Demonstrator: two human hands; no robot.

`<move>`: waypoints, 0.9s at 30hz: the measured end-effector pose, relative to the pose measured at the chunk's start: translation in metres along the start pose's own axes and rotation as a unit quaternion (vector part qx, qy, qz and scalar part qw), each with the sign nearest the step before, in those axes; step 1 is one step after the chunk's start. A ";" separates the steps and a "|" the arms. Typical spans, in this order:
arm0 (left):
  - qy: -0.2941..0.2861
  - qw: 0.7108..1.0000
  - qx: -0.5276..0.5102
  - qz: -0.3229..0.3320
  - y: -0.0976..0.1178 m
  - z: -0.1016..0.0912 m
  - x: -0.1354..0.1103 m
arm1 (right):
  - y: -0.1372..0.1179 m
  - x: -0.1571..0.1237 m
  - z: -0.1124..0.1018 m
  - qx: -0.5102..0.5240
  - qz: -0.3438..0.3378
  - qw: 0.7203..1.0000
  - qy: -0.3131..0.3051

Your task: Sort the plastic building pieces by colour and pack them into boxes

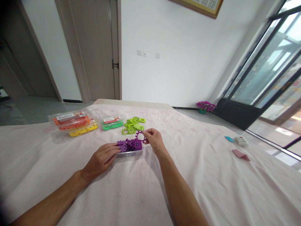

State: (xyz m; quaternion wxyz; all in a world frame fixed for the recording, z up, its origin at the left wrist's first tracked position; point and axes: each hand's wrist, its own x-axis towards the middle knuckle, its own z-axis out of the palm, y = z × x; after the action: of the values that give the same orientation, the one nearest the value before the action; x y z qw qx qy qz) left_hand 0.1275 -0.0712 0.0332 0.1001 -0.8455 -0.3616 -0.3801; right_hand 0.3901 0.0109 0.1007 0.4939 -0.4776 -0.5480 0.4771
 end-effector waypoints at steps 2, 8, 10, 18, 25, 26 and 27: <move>0.012 1.000 0.004 -0.001 0.002 -0.002 0.001 | 0.001 -0.005 0.015 0.046 0.023 0.998 -0.041; 0.054 0.998 0.030 -0.009 0.007 -0.009 0.001 | 0.011 -0.006 0.022 -0.026 -0.005 0.997 -0.073; 0.039 0.998 0.044 -0.011 0.007 -0.009 0.002 | 0.013 -0.003 0.013 -0.133 -0.040 0.989 -0.059; -0.073 0.993 0.088 -0.036 0.002 0.001 0.003 | -0.001 -0.015 0.009 -0.441 -0.121 0.884 -0.101; -0.069 0.993 0.074 -0.054 0.006 0.002 0.009 | -0.018 -0.024 0.017 -0.536 -0.135 0.822 -0.138; -0.070 0.993 0.071 -0.056 0.006 0.002 0.010 | -0.019 -0.024 0.017 -0.541 -0.135 0.818 -0.138; -0.073 0.993 0.070 -0.057 0.007 0.001 0.011 | -0.019 -0.024 0.016 -0.546 -0.137 0.815 -0.136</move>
State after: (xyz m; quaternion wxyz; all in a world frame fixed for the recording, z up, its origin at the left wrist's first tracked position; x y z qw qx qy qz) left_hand 0.1378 -0.0694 0.0407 0.1100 -0.8398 -0.4415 -0.2962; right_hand 0.3744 -0.0155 0.1165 0.1333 -0.5190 -0.8398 0.0867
